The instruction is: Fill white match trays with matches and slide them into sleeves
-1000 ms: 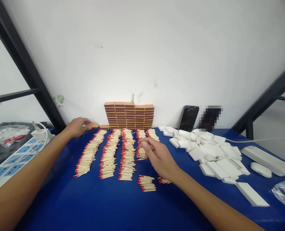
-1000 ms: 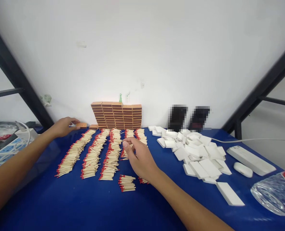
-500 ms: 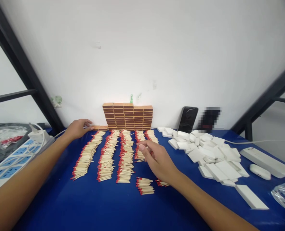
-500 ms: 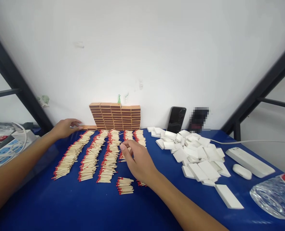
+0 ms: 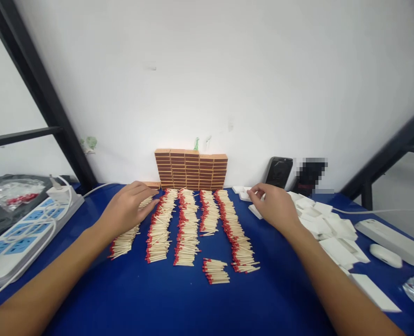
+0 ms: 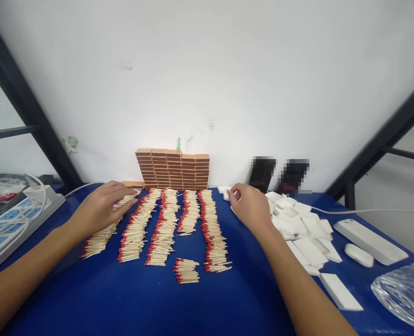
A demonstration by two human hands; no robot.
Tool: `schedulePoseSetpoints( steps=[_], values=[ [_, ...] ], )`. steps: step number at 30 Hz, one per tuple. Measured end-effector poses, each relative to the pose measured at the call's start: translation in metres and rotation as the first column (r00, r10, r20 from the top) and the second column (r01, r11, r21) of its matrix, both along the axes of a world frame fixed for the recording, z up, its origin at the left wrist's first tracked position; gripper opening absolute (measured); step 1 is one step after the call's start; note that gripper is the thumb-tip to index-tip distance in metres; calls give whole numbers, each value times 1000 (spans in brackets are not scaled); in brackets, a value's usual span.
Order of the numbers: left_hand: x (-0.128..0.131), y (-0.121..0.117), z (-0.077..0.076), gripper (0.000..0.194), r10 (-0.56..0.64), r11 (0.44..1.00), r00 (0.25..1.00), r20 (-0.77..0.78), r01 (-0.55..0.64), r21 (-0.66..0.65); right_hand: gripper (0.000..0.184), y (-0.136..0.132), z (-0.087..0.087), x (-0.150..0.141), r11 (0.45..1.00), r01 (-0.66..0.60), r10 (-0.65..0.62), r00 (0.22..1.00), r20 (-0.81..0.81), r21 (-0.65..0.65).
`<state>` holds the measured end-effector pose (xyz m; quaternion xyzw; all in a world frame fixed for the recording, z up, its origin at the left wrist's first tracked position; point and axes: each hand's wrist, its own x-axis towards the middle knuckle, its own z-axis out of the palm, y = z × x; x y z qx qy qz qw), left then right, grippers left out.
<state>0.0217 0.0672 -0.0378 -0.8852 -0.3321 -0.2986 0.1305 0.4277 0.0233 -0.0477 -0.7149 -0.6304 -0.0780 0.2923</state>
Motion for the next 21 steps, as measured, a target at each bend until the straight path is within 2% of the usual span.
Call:
schedulePoseSetpoints(
  steps=[3, 8, 10, 13, 18, 21],
  values=[
    [-2, -4, -9, 23, -32, 999, 999, 27, 31, 13, 24, 4, -1, 20, 997, 73, -69, 992, 101, -34],
    [13, -18, -10, 22, -78, 997, 995, 70, 79, -13, 29, 7, -7, 31, 998, 26, -44, 944, 327, 59],
    [20, -24, -10, 22, -102, 995, 991, 91, 103, -5, 32, 8, -8, 32, 996, 63, -84, 920, 382, 67],
    [25, -27, -11, 21, -128, 992, 985, 112, 128, 11, 35, 7, -10, 37, 994, 106, -113, 909, 402, 40],
    [23, -25, -13, 20, -134, 991, 983, 125, 133, 16, 42, 9, -14, 58, 1000, 23, -14, 905, 425, -17],
    [23, -24, -13, 21, -131, 991, 984, 122, 129, 21, 48, 11, -17, 71, 996, 60, -23, 899, 436, -70]
  ],
)
